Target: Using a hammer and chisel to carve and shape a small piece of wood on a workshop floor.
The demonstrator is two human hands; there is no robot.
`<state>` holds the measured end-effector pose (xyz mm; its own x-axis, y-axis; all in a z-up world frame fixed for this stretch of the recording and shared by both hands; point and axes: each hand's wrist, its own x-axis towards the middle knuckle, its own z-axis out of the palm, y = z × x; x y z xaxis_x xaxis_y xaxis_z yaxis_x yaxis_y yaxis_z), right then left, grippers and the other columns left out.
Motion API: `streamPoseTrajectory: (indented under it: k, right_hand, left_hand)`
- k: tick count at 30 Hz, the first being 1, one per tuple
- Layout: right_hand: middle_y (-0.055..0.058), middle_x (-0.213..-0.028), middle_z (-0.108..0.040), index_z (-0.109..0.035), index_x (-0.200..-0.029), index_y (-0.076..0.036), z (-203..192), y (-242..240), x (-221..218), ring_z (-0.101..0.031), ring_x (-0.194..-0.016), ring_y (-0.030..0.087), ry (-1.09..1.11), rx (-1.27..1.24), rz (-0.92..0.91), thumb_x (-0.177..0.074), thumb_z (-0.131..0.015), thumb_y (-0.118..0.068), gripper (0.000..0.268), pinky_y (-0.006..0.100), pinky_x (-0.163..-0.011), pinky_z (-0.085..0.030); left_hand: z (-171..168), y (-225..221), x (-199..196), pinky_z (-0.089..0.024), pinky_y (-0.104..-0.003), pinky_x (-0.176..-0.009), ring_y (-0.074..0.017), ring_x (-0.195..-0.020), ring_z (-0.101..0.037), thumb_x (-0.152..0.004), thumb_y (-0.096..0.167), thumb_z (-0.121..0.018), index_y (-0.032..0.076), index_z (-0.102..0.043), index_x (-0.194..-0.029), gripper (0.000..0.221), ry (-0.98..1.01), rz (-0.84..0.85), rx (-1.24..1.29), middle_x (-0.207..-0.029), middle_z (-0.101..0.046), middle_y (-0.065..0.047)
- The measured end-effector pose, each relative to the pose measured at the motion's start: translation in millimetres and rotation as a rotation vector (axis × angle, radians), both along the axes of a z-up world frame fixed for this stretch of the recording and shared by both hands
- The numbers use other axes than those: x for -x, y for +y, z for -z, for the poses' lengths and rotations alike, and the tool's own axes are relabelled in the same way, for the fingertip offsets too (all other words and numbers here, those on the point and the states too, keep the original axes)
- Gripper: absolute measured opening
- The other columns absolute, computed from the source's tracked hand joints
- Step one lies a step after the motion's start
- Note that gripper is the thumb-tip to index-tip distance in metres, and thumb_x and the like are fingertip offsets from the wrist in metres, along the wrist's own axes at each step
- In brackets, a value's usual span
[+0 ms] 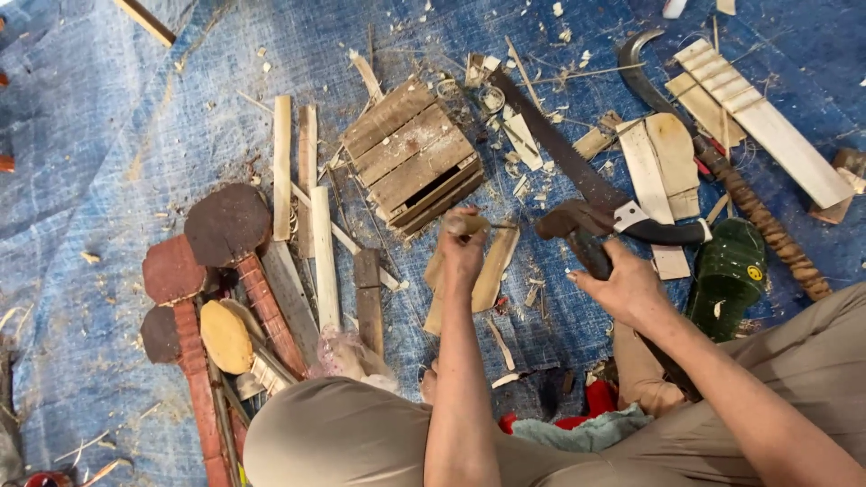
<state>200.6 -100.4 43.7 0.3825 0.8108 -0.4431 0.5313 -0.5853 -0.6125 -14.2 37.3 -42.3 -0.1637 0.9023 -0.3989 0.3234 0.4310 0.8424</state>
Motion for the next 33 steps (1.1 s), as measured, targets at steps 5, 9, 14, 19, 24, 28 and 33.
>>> streamPoseTrajectory:
  k: [5,9,14,19,24,28,33]
  right_hand:
    - [0.013,-0.080,-0.068,-0.067,-0.103,-0.014,27.6,0.5,-1.9,-0.071,-0.075,0.036,-0.052,0.030,-0.009,-0.078,-0.087,-0.048,0.046,0.046,-0.056,-0.053]
    - [0.016,-0.078,-0.068,-0.067,-0.105,-0.013,25.8,-3.2,1.4,-0.071,-0.072,0.038,-0.033,0.021,-0.003,-0.082,-0.086,-0.045,0.044,0.048,-0.056,-0.052]
    - [0.012,-0.075,-0.069,-0.067,-0.103,-0.020,30.7,-0.6,2.7,-0.073,-0.071,0.034,-0.095,0.069,-0.004,-0.073,-0.087,-0.052,0.048,0.044,-0.054,-0.053]
    - [0.012,-0.074,-0.068,-0.067,-0.102,-0.017,29.7,-3.5,7.2,-0.071,-0.068,0.034,-0.070,0.054,-0.015,-0.076,-0.087,-0.047,0.044,0.044,-0.053,-0.051]
    - [0.011,-0.072,-0.067,-0.067,-0.100,-0.018,30.1,-3.4,11.3,-0.071,-0.065,0.032,-0.063,0.071,-0.025,-0.076,-0.088,-0.046,0.043,0.042,-0.051,-0.049]
    - [0.011,-0.074,-0.071,-0.070,-0.101,-0.020,9.5,-3.5,20.6,-0.073,-0.070,0.032,-0.071,0.036,-0.033,-0.070,-0.091,-0.047,0.046,0.040,-0.054,-0.051]
    - [0.020,-0.081,-0.074,-0.073,-0.120,-0.019,-101.9,2.7,48.1,-0.072,-0.073,0.040,0.079,-0.072,-0.030,-0.082,-0.087,-0.030,0.043,0.047,-0.056,-0.053]
  left_hand:
    - [-4.2,-30.6,-13.4,-0.057,-0.048,-0.089,-0.0275,-0.103,-0.064,-0.086,-0.007,-0.073,0.009,-0.067,-0.107,0.027,-0.403,0.057,-0.257,-0.107,-0.068,-0.015]
    - [26.2,-24.4,-18.9,-0.057,-0.047,-0.091,-0.0273,-0.103,-0.064,-0.085,-0.010,-0.073,0.011,-0.063,-0.118,0.041,-0.438,0.069,-0.319,-0.100,-0.064,-0.014]
    - [19.3,-27.6,-17.9,-0.057,-0.048,-0.093,-0.0273,-0.105,-0.067,-0.088,-0.004,-0.075,0.015,-0.062,-0.121,0.040,-0.393,0.098,-0.310,-0.102,-0.066,-0.014]
    - [4.2,-29.9,-16.7,-0.056,-0.055,-0.090,-0.0381,-0.106,-0.069,-0.090,-0.002,-0.074,0.015,-0.062,-0.120,0.037,-0.350,0.141,-0.298,-0.102,-0.068,-0.018]
    - [-9.6,-32.4,-18.6,-0.056,-0.059,-0.090,-0.0460,-0.109,-0.068,-0.089,0.011,-0.079,0.024,-0.064,-0.118,0.035,-0.203,0.194,-0.302,-0.104,-0.070,-0.018]
    - [-10.7,-35.1,-23.1,-0.055,-0.061,-0.091,-0.0469,-0.109,-0.068,-0.090,0.010,-0.077,0.022,-0.064,-0.117,0.033,-0.158,0.198,-0.311,-0.102,-0.072,-0.020]
    - [3.8,-27.4,-32.9,-0.054,-0.065,-0.089,-0.0513,-0.108,-0.066,-0.099,0.014,-0.058,0.024,-0.061,-0.119,0.022,-0.186,0.247,-0.266,-0.107,-0.072,-0.020]
